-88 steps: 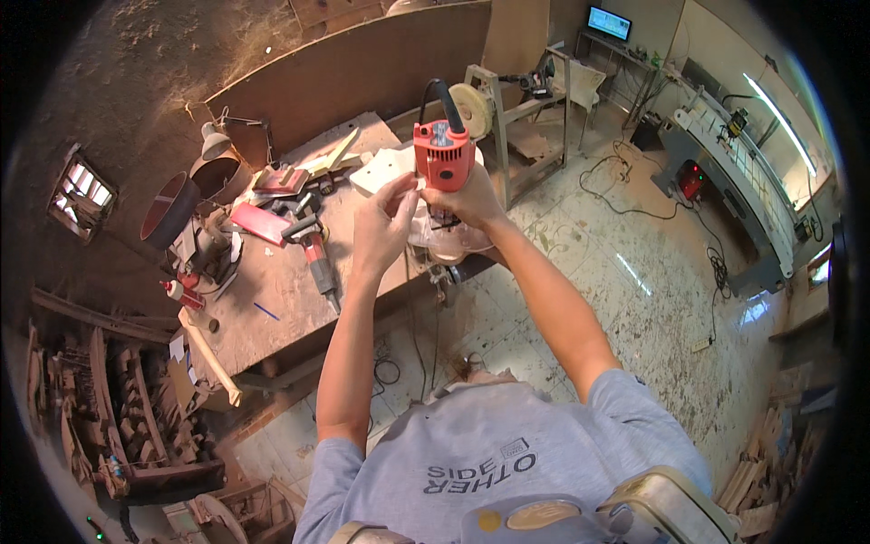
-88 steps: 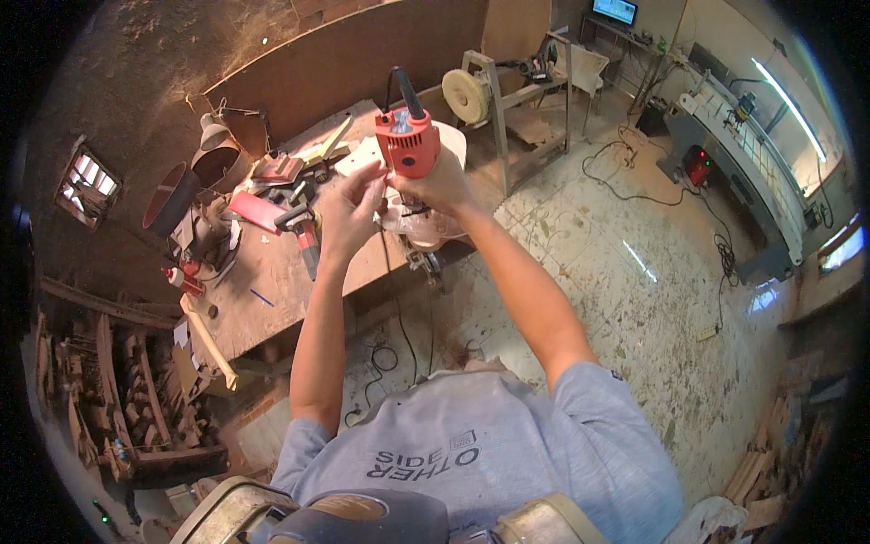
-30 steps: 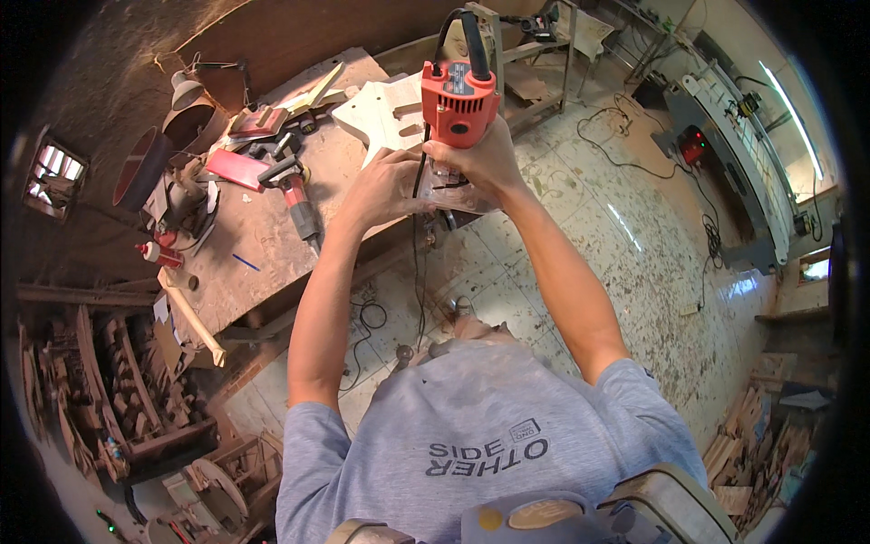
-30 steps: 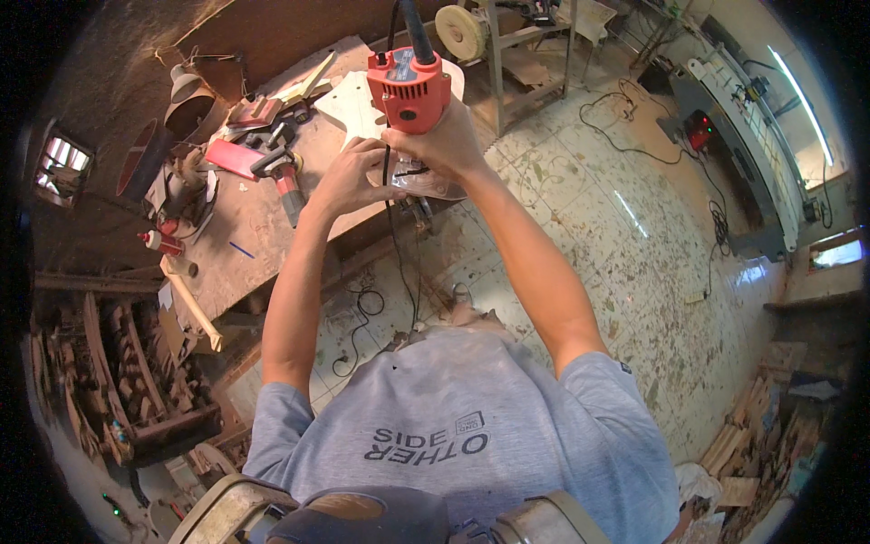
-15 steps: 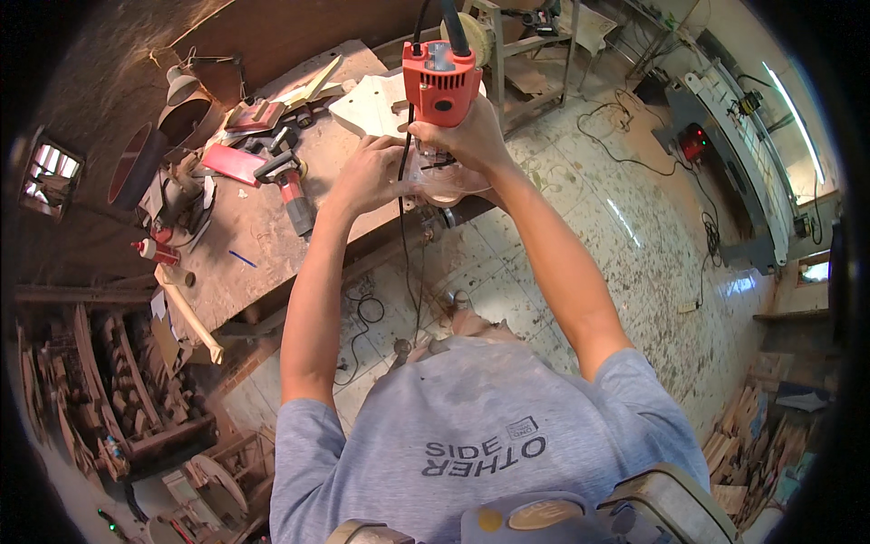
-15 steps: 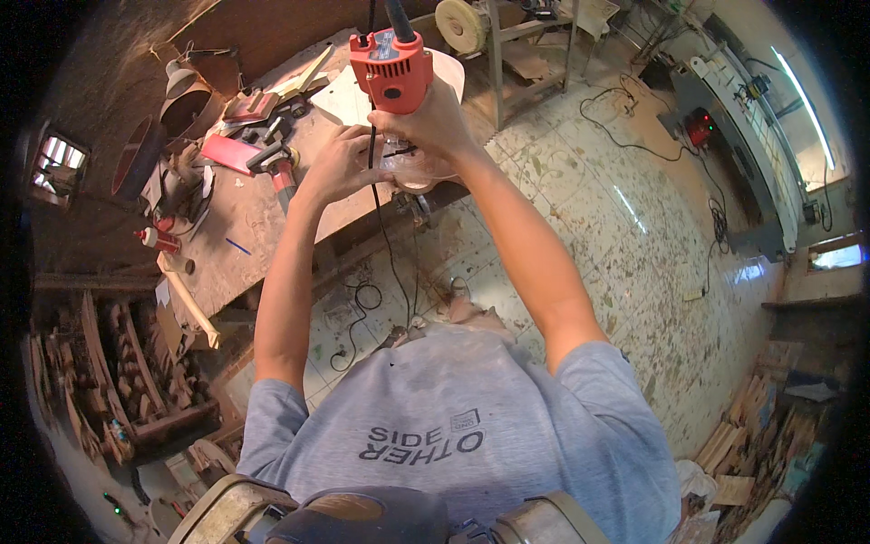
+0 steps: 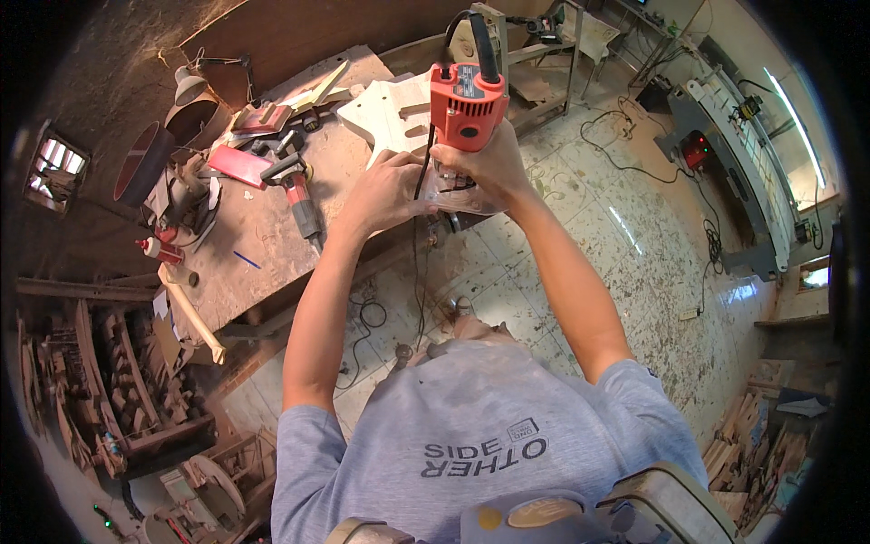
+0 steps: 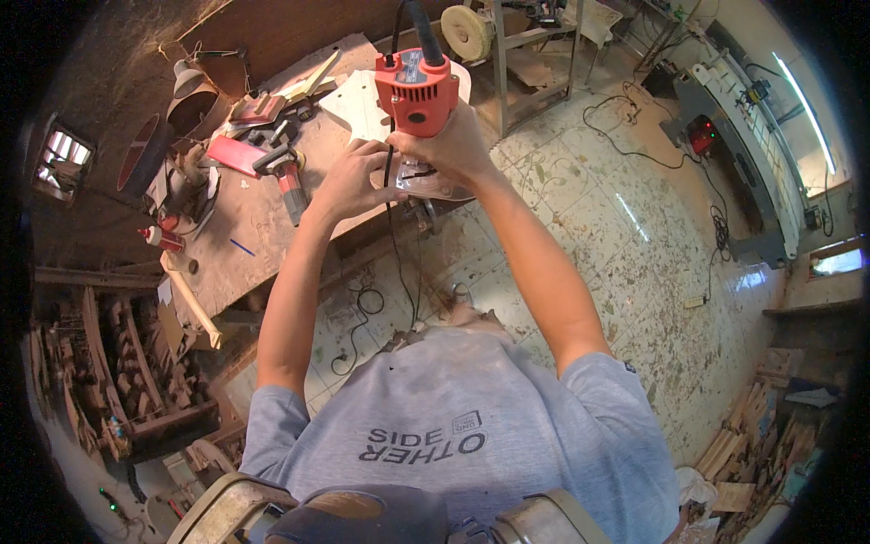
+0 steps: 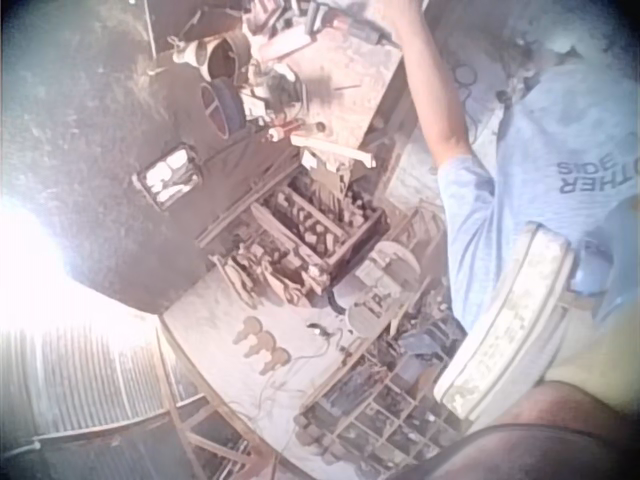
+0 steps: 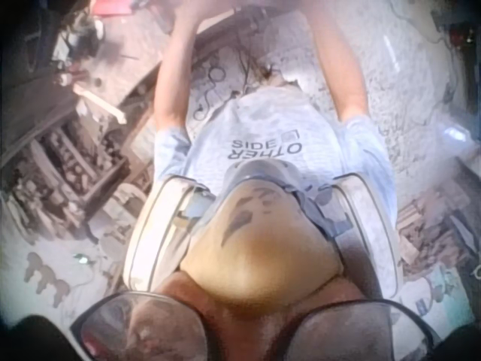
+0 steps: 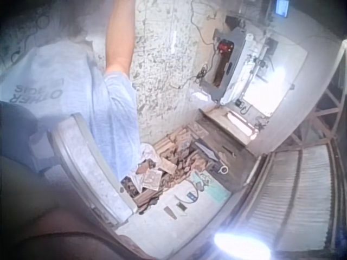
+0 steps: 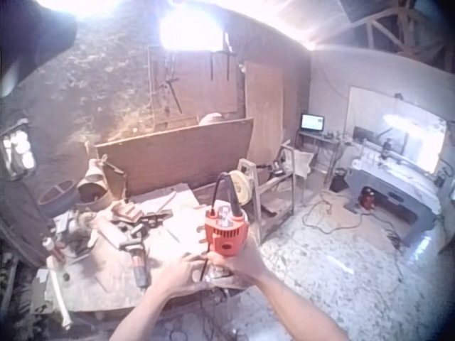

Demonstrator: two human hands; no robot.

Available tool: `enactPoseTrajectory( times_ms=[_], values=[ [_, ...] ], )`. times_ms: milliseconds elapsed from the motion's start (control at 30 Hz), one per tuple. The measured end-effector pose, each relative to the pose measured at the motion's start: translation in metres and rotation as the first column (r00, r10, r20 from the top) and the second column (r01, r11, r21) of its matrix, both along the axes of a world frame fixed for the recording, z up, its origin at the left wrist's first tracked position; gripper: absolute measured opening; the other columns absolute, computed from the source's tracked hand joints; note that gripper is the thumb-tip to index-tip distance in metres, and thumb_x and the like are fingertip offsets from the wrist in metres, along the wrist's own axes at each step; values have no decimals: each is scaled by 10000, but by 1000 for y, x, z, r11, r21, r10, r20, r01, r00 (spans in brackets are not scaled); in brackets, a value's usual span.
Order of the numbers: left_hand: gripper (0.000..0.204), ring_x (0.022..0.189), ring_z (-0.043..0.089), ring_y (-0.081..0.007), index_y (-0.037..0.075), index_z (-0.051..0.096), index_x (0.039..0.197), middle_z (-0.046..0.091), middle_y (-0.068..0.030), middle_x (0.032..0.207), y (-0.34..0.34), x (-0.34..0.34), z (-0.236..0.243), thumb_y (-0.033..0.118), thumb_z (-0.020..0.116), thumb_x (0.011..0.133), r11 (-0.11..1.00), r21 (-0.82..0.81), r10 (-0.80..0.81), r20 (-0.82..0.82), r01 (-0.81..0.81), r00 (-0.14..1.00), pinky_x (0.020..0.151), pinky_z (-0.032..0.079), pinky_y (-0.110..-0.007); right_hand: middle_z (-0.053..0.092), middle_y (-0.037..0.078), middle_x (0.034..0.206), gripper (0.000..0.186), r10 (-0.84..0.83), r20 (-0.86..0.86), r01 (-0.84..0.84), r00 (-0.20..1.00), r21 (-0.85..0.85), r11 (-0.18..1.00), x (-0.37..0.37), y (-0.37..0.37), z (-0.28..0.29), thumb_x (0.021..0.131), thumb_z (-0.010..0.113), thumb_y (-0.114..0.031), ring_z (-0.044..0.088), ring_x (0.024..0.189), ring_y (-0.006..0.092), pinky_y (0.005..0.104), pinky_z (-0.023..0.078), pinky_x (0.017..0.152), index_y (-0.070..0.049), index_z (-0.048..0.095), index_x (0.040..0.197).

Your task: The person reaches into a shelf for a red electric router, plugs the power cord into a wall outlet, and then uses the router to mill the edges and internal cavities of a wooden guitar body on a workbench.

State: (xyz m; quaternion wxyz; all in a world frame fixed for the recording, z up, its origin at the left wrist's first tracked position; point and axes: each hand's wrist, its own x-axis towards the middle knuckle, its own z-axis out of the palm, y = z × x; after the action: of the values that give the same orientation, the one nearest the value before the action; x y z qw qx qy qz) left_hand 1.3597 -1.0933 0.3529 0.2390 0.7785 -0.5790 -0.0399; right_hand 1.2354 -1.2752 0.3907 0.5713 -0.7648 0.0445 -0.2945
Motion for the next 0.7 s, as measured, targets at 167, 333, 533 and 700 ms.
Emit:
enactPoseTrajectory(
  times_ms=[167,333,533,700],
  values=[
    [626,1241,579,-328,24,743,1225,690,-98,1296,-10,20,-15,395,891,742,998,-62,14,60,-11,998,1085,503,-434,722,21,883,324,-25,68,34,997,-133,990,20,-11,-2,770,870,-184,667,791,104,303,553,725,-16,700,988],
    [651,1225,587,-334,3,735,1222,686,-107,1299,-14,24,-19,410,890,738,997,-82,20,59,-15,998,1083,504,-434,732,22,870,332,-15,49,21,999,-114,993,25,-15,-2,778,878,-217,676,769,108,310,557,710,-16,712,983],
    [636,1242,579,-321,79,748,1262,679,-94,1276,-4,18,-14,412,896,740,999,-3,-35,45,35,998,1069,508,-448,737,29,889,315,-71,91,83,993,-127,988,6,5,-2,799,879,-192,675,747,104,306,561,682,-13,708,993],
    [707,1247,592,-299,57,709,1334,678,-123,1279,1,29,-17,473,877,788,995,-83,-58,-93,50,994,1069,499,-427,730,26,898,303,-1,91,0,996,10,1000,9,7,0,805,873,-163,680,747,109,301,566,664,-12,702,1005]
  ],
)
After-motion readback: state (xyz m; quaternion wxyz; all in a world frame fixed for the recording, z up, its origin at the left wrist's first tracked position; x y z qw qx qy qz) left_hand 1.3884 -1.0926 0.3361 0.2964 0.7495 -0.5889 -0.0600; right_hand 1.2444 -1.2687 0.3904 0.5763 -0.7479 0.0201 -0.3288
